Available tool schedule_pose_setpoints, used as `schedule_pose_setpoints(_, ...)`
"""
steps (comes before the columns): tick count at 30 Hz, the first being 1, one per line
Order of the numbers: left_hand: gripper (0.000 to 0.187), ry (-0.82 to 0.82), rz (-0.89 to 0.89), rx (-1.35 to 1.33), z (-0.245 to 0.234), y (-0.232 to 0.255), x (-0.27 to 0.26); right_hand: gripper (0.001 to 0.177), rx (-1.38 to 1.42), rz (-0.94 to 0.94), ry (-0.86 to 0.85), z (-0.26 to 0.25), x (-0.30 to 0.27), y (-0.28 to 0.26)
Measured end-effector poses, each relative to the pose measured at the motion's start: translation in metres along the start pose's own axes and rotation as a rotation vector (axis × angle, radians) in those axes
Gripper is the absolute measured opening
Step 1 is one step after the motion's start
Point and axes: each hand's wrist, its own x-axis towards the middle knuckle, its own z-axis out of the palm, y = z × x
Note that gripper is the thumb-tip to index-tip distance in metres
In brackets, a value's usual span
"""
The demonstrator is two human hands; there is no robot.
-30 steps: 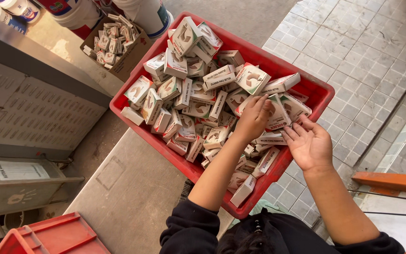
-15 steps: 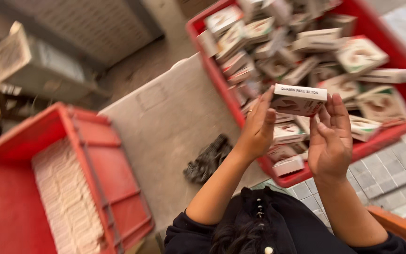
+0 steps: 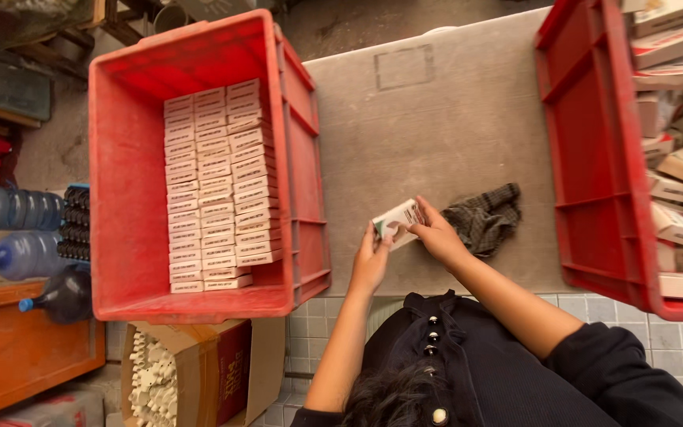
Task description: The person cleans individual boxes using a cloth and then stacks them into a large red crate.
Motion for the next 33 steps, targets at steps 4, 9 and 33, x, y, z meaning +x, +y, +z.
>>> schedule_pose_setpoints(4, 0.093, -0.037, -0.047, 0.057, -0.007, -0.058, 0.027, 0.083, -0.431, 0.103, -0.018, 0.008, 0.045, 0.065)
schedule_pose_setpoints(9, 0.078, -0.148, -0.090, 0.281, -0.013, -0.099, 0.039, 0.054, -0.594, -0.479, -0.007, -0.026, 0.084, 0.136)
schedule_pose_setpoints(33, 0.122, -0.263, 0.514, 0.879, 0.008, -0.066, 0.096, 0.054, -1.269, -0.488, -0.095, -0.034, 0.046, 0.078)
